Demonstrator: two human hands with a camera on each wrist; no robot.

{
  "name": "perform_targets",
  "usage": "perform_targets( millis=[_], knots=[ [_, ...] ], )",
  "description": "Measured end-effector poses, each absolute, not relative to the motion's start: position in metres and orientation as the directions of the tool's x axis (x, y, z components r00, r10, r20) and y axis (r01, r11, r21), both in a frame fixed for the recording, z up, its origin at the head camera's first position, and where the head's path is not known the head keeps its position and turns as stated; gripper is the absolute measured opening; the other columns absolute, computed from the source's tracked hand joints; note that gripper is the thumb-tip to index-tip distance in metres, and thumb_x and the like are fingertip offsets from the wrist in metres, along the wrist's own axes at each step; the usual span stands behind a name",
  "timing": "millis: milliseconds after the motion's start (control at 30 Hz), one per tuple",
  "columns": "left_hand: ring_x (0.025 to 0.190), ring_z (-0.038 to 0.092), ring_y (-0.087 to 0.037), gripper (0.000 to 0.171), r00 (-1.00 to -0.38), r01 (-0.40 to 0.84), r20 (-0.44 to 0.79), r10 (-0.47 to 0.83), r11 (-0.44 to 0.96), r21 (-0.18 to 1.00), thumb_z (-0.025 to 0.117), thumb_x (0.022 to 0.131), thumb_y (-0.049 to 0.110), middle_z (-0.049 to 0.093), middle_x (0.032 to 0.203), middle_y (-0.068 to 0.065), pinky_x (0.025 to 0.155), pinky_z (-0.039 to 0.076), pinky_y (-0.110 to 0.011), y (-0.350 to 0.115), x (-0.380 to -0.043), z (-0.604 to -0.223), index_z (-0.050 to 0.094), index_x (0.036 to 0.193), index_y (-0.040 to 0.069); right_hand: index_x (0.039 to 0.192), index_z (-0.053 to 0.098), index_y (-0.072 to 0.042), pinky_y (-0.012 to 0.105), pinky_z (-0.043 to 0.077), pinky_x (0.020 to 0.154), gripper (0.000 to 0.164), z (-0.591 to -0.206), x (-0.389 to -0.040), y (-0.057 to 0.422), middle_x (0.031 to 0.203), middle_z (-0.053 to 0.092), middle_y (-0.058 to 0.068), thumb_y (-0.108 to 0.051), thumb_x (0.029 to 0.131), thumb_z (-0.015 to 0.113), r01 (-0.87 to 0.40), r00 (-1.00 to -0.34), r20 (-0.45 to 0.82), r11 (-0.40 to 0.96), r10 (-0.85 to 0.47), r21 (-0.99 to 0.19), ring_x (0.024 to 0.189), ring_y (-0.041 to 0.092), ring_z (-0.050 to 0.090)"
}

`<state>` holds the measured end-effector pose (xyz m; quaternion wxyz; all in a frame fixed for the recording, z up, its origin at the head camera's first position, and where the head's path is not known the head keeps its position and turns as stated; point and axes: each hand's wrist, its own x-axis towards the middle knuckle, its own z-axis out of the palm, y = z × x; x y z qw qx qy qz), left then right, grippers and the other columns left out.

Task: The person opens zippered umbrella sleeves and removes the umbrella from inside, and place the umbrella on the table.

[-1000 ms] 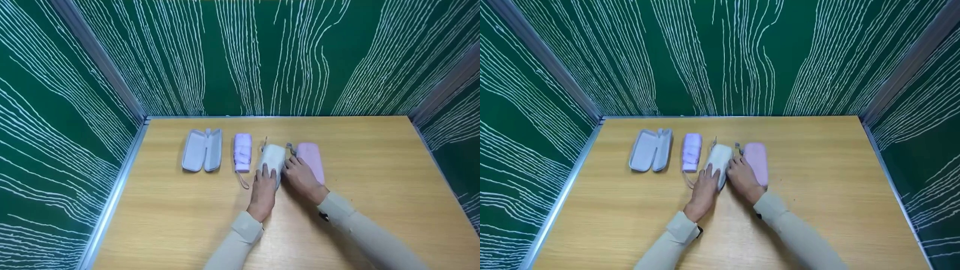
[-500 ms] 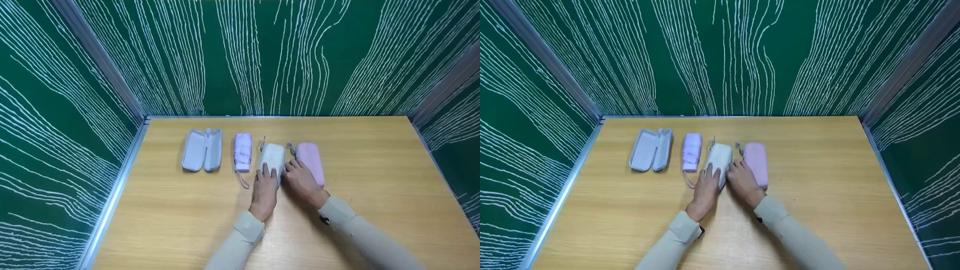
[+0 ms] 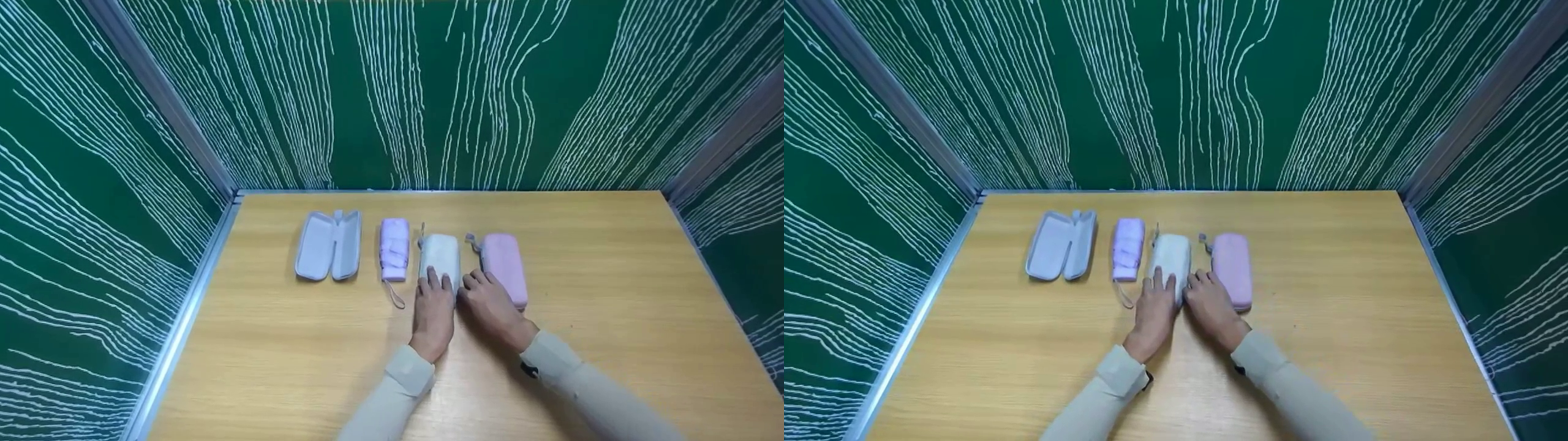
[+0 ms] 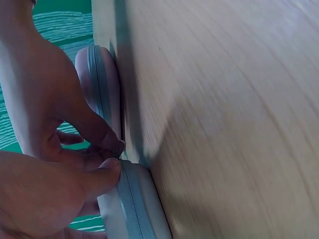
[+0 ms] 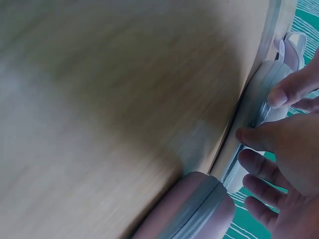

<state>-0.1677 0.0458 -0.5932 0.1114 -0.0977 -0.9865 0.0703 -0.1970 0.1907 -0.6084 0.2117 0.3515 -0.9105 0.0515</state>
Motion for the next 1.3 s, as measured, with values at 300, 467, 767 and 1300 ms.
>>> perform_targets(
  millis=[300, 467, 767, 1300],
  knots=[
    [0.111, 0.064, -0.028, 0.035, -0.918, 0.260, 0.263, 0.297, 0.951, -0.168, 0.066, 0.100, 0.020, 0.066, 0.135, -0.019, 0.082, 0.060, -0.028, 0.036, -0.172, -0.583, 0.073, 0.132, 0.011, 0.083, 0.076, -0.003, 0.047, 0.048, 0.077, 0.013, -0.611, -0.198, 0.189, 0.088, 0.063, 0.014, -0.001, 0.088, 0.063, -0.662, -0.643, 0.473, 0.748, -0.602, 0.052, 0.090, 0.035, 0.058],
    [0.124, 0.063, -0.028, 0.034, -0.922, 0.295, 0.218, 0.320, 0.945, -0.142, 0.062, 0.101, 0.014, 0.065, 0.134, -0.017, 0.081, 0.062, -0.027, 0.031, -0.172, -0.583, 0.073, 0.133, 0.012, 0.085, 0.076, -0.002, 0.047, 0.049, 0.080, 0.009, -0.613, -0.196, 0.189, 0.090, 0.064, 0.014, 0.001, 0.085, 0.067, -0.656, -0.663, 0.441, 0.754, -0.605, 0.049, 0.092, 0.036, 0.058],
    [0.124, 0.065, -0.031, 0.033, -0.916, 0.272, 0.279, 0.288, 0.957, -0.096, 0.063, 0.099, 0.007, 0.066, 0.135, -0.022, 0.076, 0.063, -0.027, 0.034, -0.172, -0.587, 0.074, 0.130, 0.009, 0.085, 0.075, 0.000, 0.049, 0.049, 0.080, 0.010, -0.614, -0.195, 0.191, 0.091, 0.064, 0.016, 0.002, 0.086, 0.065, -0.635, -0.687, 0.443, 0.772, -0.575, 0.017, 0.093, 0.037, 0.058],
    [0.120, 0.065, -0.032, 0.043, -0.902, 0.224, 0.373, 0.219, 0.974, -0.031, 0.085, 0.085, 0.028, 0.066, 0.133, -0.024, 0.084, 0.062, -0.026, 0.044, -0.169, -0.596, 0.074, 0.120, 0.006, 0.079, 0.074, 0.001, 0.047, 0.049, 0.073, 0.006, -0.618, -0.183, 0.191, 0.086, 0.063, 0.014, 0.004, 0.081, 0.071, -0.614, -0.686, 0.492, 0.789, -0.536, 0.004, 0.088, 0.035, 0.058]
  ],
)
